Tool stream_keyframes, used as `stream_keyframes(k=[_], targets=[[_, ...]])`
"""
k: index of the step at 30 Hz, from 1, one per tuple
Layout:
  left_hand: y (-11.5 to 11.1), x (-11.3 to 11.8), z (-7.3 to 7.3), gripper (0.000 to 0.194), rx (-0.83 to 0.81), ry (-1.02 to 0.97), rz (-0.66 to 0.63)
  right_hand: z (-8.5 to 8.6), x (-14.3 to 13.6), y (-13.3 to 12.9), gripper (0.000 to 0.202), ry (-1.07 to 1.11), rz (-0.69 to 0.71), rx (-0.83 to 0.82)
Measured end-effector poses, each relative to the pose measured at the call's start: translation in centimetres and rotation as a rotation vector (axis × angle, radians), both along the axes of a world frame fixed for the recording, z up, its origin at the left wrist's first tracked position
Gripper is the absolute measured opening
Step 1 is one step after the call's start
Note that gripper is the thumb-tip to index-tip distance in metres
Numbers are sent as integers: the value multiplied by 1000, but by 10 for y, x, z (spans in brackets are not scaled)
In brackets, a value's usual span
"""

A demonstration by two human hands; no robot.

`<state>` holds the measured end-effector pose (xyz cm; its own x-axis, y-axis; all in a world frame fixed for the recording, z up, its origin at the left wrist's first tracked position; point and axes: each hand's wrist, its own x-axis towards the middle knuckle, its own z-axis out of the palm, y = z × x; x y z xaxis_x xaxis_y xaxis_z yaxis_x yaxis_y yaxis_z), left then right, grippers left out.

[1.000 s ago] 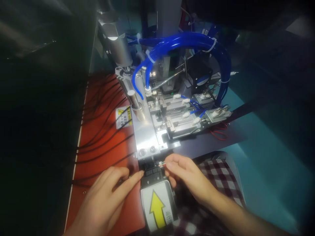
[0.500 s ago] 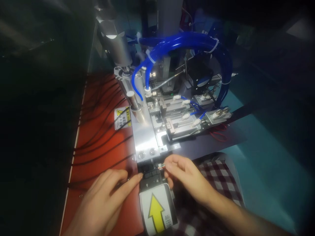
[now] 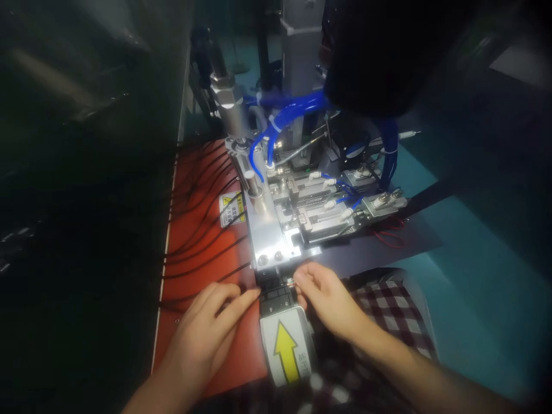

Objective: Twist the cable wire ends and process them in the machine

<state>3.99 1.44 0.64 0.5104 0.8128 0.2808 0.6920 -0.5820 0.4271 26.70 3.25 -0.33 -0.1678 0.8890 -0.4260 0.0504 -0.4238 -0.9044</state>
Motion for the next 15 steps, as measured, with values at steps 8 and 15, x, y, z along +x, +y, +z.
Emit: stream_keyframes(k=[8, 15], targets=[[-7, -16, 28, 14, -159, 1, 119, 5, 1, -1, 25, -16, 15, 100], [-14, -16, 25, 22, -38, -1, 131, 6, 0, -4, 24, 7, -5, 128]])
